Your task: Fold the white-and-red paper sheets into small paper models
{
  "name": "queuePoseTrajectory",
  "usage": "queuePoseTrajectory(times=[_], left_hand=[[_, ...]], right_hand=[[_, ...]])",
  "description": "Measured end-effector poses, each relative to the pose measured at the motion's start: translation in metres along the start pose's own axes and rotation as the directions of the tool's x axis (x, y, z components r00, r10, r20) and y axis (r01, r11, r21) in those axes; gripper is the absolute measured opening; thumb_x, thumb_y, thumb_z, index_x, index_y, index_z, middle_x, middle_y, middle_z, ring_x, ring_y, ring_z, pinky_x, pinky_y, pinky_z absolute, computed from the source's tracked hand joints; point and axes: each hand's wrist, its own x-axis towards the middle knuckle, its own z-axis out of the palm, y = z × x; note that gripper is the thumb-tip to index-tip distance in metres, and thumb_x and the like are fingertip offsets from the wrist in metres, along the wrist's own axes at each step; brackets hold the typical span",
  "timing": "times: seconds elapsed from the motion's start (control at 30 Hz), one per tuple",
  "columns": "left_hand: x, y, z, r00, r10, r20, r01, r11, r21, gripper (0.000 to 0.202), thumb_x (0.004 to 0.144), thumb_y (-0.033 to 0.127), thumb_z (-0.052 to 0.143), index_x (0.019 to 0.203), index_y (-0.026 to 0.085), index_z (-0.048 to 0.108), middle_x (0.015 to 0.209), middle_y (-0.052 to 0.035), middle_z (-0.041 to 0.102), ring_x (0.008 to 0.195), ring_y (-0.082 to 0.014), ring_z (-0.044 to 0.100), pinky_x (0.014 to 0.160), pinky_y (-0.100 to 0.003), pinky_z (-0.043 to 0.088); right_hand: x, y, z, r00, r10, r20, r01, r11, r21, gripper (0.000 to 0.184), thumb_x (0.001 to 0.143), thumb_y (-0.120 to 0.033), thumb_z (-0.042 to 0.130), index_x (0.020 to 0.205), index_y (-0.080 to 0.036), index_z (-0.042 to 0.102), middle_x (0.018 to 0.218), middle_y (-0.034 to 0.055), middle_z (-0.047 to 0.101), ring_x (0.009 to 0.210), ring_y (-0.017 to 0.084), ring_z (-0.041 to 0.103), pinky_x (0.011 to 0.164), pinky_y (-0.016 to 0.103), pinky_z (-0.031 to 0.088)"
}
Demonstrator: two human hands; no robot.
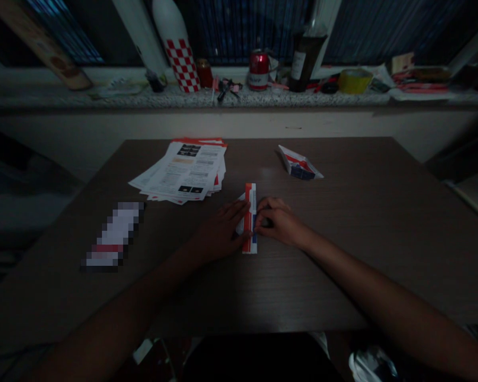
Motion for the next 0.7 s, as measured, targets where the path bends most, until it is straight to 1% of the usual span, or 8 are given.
queuePoseTrajectory(times=[0.13,0.3,0.5,0.7], left_hand=[[0.000,0.001,-0.001,1.000,-0.004,0.005,0.004,1.000,0.002,0.077,0.107,0.060,0.045,0.166,0.012,0.035,0.175,-0.0143,0.034,0.163,-0.0297,0.030,0.134,-0.046,0.025],[0.000,0.000,0.001,1.000,0.014,0.000,-0.014,1.000,0.017,0.076,0.107,0.056,0.047,0.167,0.011,0.035,0.174,-0.0153,0.035,0.163,-0.0294,0.030,0.134,-0.045,0.024],[0.000,-0.002,0.004,1.000,0.017,-0.014,-0.016,1.000,0.016,0.075,0.107,0.058,0.046,0.167,0.015,0.034,0.174,-0.0135,0.035,0.163,-0.0286,0.029,0.134,-0.047,0.024],[0.000,-0.002,0.003,0.999,0.027,-0.020,-0.027,0.999,0.020,0.075,0.108,0.060,0.045,0.166,0.014,0.035,0.175,-0.0131,0.034,0.163,-0.0279,0.029,0.135,-0.046,0.023]], right_hand=[[-0.008,-0.010,0.000,1.000,0.008,0.004,-0.008,1.000,0.016,0.011,0.085,-0.027,0.087,0.090,-0.027,0.076,0.120,0.0071,0.065,0.116,0.030,0.061,0.102,0.047,0.047],[-0.018,-0.020,0.003,1.000,-0.006,0.031,0.005,1.000,0.029,0.009,0.086,-0.024,0.085,0.091,-0.027,0.078,0.120,0.0061,0.065,0.118,0.029,0.060,0.103,0.048,0.045],[-0.031,-0.029,0.008,1.000,-0.001,0.002,0.001,0.999,0.033,0.007,0.089,-0.027,0.083,0.092,-0.025,0.076,0.120,0.0066,0.064,0.116,0.029,0.060,0.100,0.046,0.045],[-0.043,-0.040,0.010,1.000,-0.001,-0.004,0.001,0.999,0.033,0.011,0.086,-0.024,0.085,0.094,-0.026,0.077,0.122,0.0063,0.065,0.121,0.030,0.059,0.103,0.048,0.044]])
